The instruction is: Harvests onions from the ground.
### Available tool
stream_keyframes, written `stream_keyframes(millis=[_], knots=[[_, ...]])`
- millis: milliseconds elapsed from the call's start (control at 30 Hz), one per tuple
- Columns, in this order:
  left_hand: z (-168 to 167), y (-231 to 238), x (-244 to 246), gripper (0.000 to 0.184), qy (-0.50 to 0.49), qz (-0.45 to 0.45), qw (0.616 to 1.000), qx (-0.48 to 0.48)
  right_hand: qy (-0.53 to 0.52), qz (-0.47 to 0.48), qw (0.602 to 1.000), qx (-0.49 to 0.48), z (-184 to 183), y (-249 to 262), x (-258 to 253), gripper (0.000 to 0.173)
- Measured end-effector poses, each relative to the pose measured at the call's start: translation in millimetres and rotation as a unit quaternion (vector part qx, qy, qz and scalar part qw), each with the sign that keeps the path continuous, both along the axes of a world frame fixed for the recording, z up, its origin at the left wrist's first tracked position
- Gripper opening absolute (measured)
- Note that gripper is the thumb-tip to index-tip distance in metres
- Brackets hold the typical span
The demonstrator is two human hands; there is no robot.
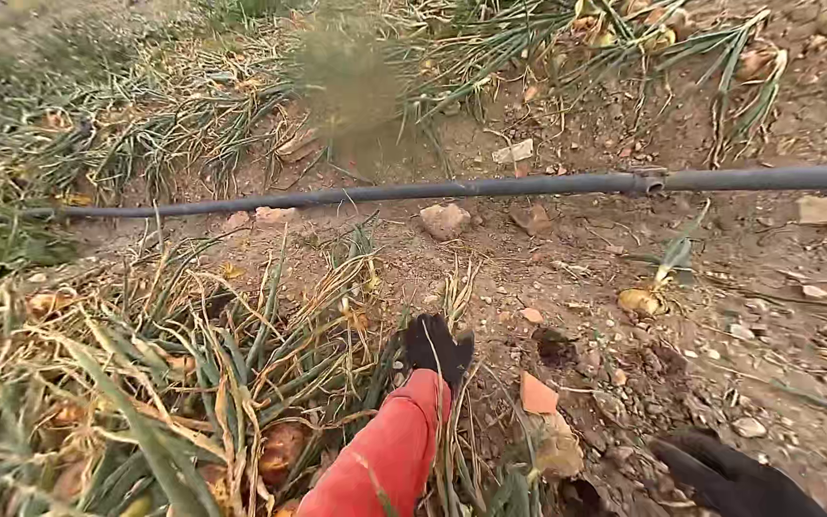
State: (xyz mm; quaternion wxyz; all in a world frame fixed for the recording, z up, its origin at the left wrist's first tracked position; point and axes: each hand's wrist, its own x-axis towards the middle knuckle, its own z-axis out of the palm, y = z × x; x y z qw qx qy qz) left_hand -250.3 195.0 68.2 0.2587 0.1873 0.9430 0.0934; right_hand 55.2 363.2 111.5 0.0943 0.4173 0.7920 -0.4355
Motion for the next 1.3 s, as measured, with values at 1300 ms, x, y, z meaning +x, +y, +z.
stream_keyframes(millis=[1300], knots=[[1,-86,-136,0.068,0.038,0.21,0.974,-0.077,-0.024,-0.159,0.946,0.281,-154,71,-100,0.077]])
